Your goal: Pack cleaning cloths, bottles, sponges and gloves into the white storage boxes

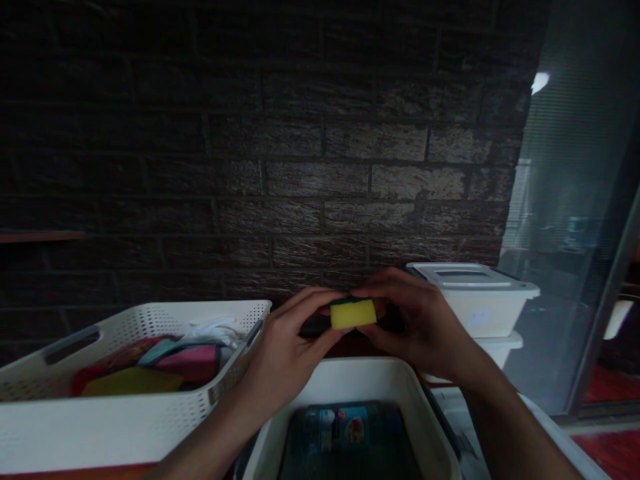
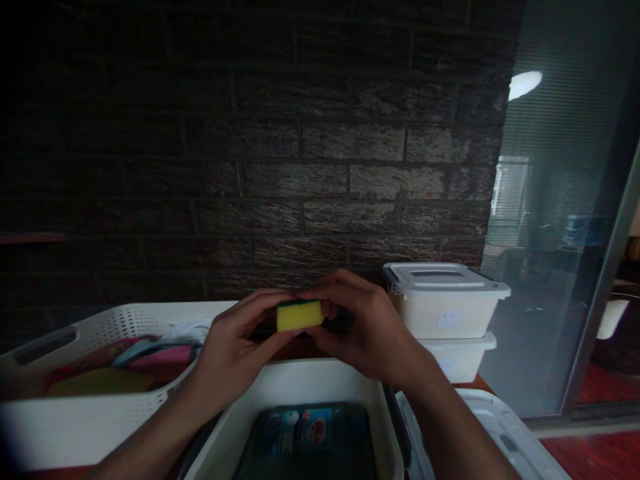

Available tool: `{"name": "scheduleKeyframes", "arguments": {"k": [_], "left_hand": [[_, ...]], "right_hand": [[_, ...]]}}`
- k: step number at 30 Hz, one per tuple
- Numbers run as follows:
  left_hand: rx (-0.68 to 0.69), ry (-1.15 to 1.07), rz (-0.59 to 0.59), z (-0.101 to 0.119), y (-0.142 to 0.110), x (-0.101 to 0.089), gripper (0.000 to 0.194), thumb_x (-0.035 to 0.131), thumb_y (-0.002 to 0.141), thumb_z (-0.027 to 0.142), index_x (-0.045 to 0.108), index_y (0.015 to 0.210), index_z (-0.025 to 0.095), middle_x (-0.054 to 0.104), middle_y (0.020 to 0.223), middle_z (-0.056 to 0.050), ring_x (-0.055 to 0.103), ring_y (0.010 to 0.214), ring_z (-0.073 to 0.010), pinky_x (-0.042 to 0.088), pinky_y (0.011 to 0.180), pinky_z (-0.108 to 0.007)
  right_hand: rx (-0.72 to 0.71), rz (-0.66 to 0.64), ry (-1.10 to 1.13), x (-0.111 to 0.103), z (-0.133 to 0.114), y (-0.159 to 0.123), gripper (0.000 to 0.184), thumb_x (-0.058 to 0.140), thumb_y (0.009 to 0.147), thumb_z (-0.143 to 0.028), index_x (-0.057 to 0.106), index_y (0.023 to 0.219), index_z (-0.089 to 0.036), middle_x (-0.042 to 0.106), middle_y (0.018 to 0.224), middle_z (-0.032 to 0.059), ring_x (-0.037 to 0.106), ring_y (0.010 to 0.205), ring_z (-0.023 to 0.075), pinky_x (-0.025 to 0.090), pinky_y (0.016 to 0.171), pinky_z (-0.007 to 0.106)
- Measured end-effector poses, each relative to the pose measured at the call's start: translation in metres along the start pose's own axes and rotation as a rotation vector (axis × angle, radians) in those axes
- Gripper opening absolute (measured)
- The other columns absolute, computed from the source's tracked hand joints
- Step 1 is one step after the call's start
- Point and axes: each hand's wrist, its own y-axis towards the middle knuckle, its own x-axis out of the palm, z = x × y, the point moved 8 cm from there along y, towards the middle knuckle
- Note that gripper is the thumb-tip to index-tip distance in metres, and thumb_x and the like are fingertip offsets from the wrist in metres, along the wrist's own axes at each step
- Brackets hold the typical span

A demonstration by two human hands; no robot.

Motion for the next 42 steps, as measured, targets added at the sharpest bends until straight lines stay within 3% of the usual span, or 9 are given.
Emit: {"name": "scheduleKeyframes", "arguments": {"k": [12, 17, 23, 28, 33, 36, 39, 42], "left_hand": [[0.033, -0.082, 0.084, 0.004, -0.003, -0.007, 0.040, 0.076, 0.087, 0.016, 0.071, 0.124, 0.029, 0.065, 0.131, -0.007, 0.063, 0.123, -0.0246, 0.054, 0.106, -0.038], [-0.181, -0.366, -0.043, -0.008, -0.001, 0.009, 0.063, 0.076, 0.082, 0.014, 0.056, 0.140, 0.029, 0.061, 0.143, -0.011, 0.062, 0.130, -0.0289, 0.057, 0.104, -0.040], [-0.366, -0.821, -0.251, -0.020, -0.002, 0.026, 0.075, 0.062, 0.074, 0.010, 0.053, 0.146, 0.030, 0.061, 0.146, -0.009, 0.064, 0.126, -0.0322, 0.059, 0.098, -0.046], [-0.449, -1.052, -0.283, -0.022, -0.005, 0.028, 0.060, 0.057, 0.084, 0.024, 0.060, 0.144, 0.027, 0.064, 0.139, -0.013, 0.069, 0.111, -0.0326, 0.061, 0.088, -0.049], [-0.449, -0.986, -0.296, -0.016, -0.006, 0.027, 0.052, 0.066, 0.091, 0.024, 0.060, 0.143, 0.031, 0.062, 0.139, -0.012, 0.071, 0.092, -0.0225, 0.062, 0.078, -0.037], [-0.389, -0.937, -0.283, -0.015, -0.004, 0.025, 0.053, 0.070, 0.092, 0.021, 0.059, 0.142, 0.033, 0.066, 0.126, -0.009, 0.069, 0.082, -0.0155, 0.060, 0.076, -0.031], [-0.316, -0.861, -0.206, -0.016, -0.001, 0.018, 0.048, 0.071, 0.094, 0.022, 0.058, 0.139, 0.031, 0.068, 0.109, -0.005, 0.067, 0.076, -0.0118, 0.058, 0.073, -0.027], [-0.257, -0.742, -0.097, -0.016, 0.001, 0.010, 0.049, 0.075, 0.091, 0.020, 0.058, 0.135, 0.030, 0.068, 0.104, -0.002, 0.066, 0.074, -0.0100, 0.057, 0.070, -0.023]], "right_hand": [[0.004, -0.032, 0.068, -0.004, 0.001, 0.000, 0.043, 0.075, 0.089, -0.021, 0.071, 0.131, -0.030, 0.067, 0.121, 0.0083, 0.064, 0.096, 0.0207, 0.056, 0.076, 0.032], [-0.012, -0.026, 0.152, -0.005, 0.001, -0.001, 0.039, 0.076, 0.088, -0.021, 0.073, 0.125, -0.031, 0.066, 0.129, 0.0085, 0.064, 0.114, 0.0253, 0.056, 0.097, 0.040], [0.025, -0.027, 0.208, -0.004, 0.007, -0.002, 0.038, 0.074, 0.091, -0.020, 0.073, 0.127, -0.030, 0.060, 0.139, 0.0088, 0.061, 0.125, 0.0251, 0.055, 0.103, 0.038], [0.041, -0.078, 0.363, 0.001, 0.008, -0.002, 0.036, 0.069, 0.095, -0.018, 0.073, 0.128, -0.030, 0.059, 0.144, 0.0081, 0.058, 0.133, 0.0241, 0.052, 0.110, 0.039], [0.062, -0.096, 0.419, 0.003, 0.010, -0.002, 0.035, 0.067, 0.096, -0.017, 0.073, 0.128, -0.031, 0.063, 0.144, 0.0055, 0.057, 0.137, 0.0239, 0.046, 0.117, 0.044], [0.098, -0.080, 0.419, 0.002, 0.015, -0.003, 0.038, 0.062, 0.099, -0.017, 0.069, 0.134, -0.032, 0.064, 0.144, 0.0050, 0.058, 0.136, 0.0236, 0.046, 0.117, 0.044], [0.187, 0.012, 0.473, -0.003, 0.028, -0.004, 0.039, 0.054, 0.104, -0.023, 0.061, 0.142, -0.031, 0.066, 0.140, 0.0071, 0.065, 0.126, 0.0232, 0.054, 0.107, 0.041], [0.278, 0.061, 0.602, -0.003, 0.038, -0.006, 0.039, 0.052, 0.105, -0.032, 0.059, 0.144, -0.029, 0.064, 0.141, 0.0099, 0.071, 0.110, 0.0243, 0.063, 0.086, 0.038]]}}
